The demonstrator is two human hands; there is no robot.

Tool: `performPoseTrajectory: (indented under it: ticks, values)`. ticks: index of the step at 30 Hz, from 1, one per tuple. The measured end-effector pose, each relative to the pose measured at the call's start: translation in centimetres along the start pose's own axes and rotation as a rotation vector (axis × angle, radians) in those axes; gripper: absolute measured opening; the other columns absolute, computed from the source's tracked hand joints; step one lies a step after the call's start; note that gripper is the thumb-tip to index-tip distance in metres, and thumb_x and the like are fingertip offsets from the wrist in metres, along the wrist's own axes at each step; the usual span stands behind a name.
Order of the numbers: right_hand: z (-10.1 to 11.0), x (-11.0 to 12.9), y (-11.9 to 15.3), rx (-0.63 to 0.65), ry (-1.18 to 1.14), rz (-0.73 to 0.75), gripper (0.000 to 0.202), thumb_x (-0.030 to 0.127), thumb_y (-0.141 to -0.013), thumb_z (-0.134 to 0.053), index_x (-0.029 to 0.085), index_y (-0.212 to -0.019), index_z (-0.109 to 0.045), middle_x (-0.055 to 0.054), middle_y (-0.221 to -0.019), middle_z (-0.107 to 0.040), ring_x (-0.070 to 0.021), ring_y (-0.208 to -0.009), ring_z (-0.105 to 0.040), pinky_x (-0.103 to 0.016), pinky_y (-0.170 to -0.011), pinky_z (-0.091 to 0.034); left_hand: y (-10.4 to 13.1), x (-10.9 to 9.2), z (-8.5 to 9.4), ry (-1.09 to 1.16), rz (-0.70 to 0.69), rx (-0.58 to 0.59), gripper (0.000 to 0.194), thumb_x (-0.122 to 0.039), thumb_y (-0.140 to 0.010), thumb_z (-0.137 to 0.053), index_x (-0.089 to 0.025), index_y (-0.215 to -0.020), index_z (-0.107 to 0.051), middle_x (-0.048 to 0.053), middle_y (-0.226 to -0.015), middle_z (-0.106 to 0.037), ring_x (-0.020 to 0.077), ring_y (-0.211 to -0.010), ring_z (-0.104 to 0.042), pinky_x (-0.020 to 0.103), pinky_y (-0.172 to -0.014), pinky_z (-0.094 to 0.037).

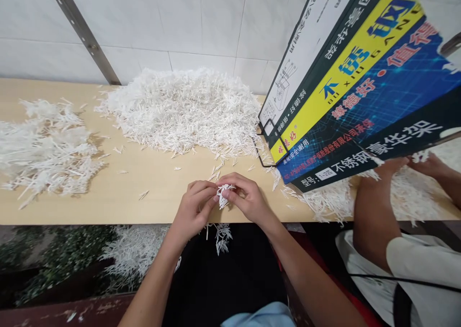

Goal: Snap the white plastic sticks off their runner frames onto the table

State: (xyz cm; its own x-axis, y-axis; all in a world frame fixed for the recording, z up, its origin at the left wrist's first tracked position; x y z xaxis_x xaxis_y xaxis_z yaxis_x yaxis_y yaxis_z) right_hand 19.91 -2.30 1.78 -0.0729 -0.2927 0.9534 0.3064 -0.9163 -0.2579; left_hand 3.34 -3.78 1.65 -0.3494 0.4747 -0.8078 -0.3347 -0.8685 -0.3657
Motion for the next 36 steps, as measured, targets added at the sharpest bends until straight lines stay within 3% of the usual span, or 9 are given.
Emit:
performPoseTrajectory:
  ticks: [4,8,11,15,18,21,24,30,36]
  values:
    - [0.2,-0.6,-0.2,-0.048,0.025,0.007,0.026,0.046,-0.095,-0.074,0.020,-0.092,-0.074,-0.004,-0.089,-0.067,-0.0181,-0.079,-0.062,-0.030,-0.068,-0.048,0.1,-0.3,-0.2,-0.020,0.049,0.015,0.024,-0.028,-0.107,-0.045,-0.023,-0.102,-0.068,0.004,-0.110,-0.070,0.0200,-0.105,-0.060,0.036,-0.097,-0.038]
    - [0.1,-0.8,-0.4,-0.001,0.020,-0.015,0.032,0.051,-0.093,-0.074,0.019,-0.095,-0.073,-0.004,-0.089,-0.066,-0.0184,-0.079,-0.060,-0.030,-0.068,-0.045,0.2,0.1,-0.1,0.043,0.160,0.043,0.034,-0.038,-0.109,-0.037,-0.025,-0.100,-0.067,0.001,-0.092,-0.066,0.0200,-0.093,-0.055,0.035,-0.092,-0.036]
    - [0.2,-0.8,-0.3,0.020,-0.009,-0.042,0.030,0.049,-0.092,-0.076,0.019,-0.094,-0.073,-0.005,-0.090,-0.067,-0.0189,-0.082,-0.062,-0.030,-0.071,-0.047,0.2,0.6,-0.1,0.062,0.200,0.045,0.037,-0.046,-0.107,-0.043,-0.024,-0.091,-0.068,0.000,-0.081,-0.062,0.0196,-0.085,-0.053,0.034,-0.090,-0.036]
    - [0.4,-1.1,-0.2,-0.009,-0.103,-0.116,0.032,0.042,-0.088,-0.079,0.021,-0.111,-0.072,-0.005,-0.096,-0.069,-0.0195,-0.088,-0.066,-0.030,-0.077,-0.052,0.1,1.1,-0.4,0.032,0.230,0.044,0.028,-0.049,-0.099,-0.061,-0.025,-0.090,-0.072,-0.001,-0.078,-0.065,0.0190,-0.083,-0.053,0.033,-0.087,-0.038]
    - [0.6,-1.3,-0.2,-0.040,-0.134,-0.160,0.042,0.037,-0.084,-0.082,0.022,-0.121,-0.070,-0.004,-0.094,-0.069,-0.0183,-0.086,-0.067,-0.029,-0.077,-0.053,0.1,1.4,-0.6,0.034,0.264,0.042,0.026,-0.049,-0.098,-0.061,-0.025,-0.098,-0.072,-0.001,-0.073,-0.063,0.0200,-0.084,-0.054,0.031,-0.081,-0.039]
    - [0.8,-1.7,-0.3,-0.057,-0.147,-0.172,0.029,0.038,-0.083,-0.083,0.021,-0.106,-0.076,-0.004,-0.090,-0.071,-0.0184,-0.083,-0.067,-0.029,-0.074,-0.053,-0.1,1.1,-0.8,0.016,0.253,0.067,0.026,-0.046,-0.100,-0.058,-0.024,-0.101,-0.071,-0.002,-0.066,-0.059,0.0198,-0.078,-0.054,0.031,-0.078,-0.040]
    - [0.9,-2.1,-0.3,-0.066,-0.158,-0.185,0.024,0.040,-0.082,-0.083,0.020,-0.094,-0.078,-0.005,-0.088,-0.073,-0.0190,-0.080,-0.067,-0.030,-0.070,-0.054,-0.2,0.6,-1.2,-0.036,0.210,0.135,0.029,-0.041,-0.102,-0.053,-0.023,-0.085,-0.067,-0.002,-0.060,-0.055,0.0187,-0.072,-0.050,0.031,-0.077,-0.040]
    - [1.0,-2.3,-0.1,-0.085,-0.174,-0.207,0.021,0.034,-0.081,-0.082,0.020,-0.097,-0.079,-0.002,-0.079,-0.069,-0.0155,-0.070,-0.064,-0.027,-0.064,-0.052,-0.1,0.6,-1.4,-0.058,0.200,0.160,0.039,-0.041,-0.103,-0.050,-0.022,-0.070,-0.056,-0.001,-0.061,-0.052,0.0195,-0.076,-0.050,0.031,-0.075,-0.040]
    - [1.3,-2.6,0.1,-0.266,-0.161,-0.202,0.019,0.031,-0.075,-0.083,0.019,-0.087,-0.075,-0.003,-0.075,-0.069,-0.0162,-0.065,-0.063,-0.029,-0.061,-0.052,-0.4,0.7,-1.2,-0.043,0.224,0.123,0.038,-0.037,-0.100,-0.053,-0.021,-0.065,-0.057,0.000,-0.060,-0.052,0.0192,-0.073,-0.052,0.032,-0.075,-0.040]
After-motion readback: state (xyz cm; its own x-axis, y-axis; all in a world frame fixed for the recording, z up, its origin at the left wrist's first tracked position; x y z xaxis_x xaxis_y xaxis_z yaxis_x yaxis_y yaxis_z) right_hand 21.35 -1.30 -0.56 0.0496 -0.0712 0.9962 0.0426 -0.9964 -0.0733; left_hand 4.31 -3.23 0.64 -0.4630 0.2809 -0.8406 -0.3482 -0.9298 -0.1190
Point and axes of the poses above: each hand's wrist, its own y-axis away from the middle knuckle, its own z-axis out of the back of the hand, x = y × z, the point moved 5 cm from there along -y, towards the middle knuckle
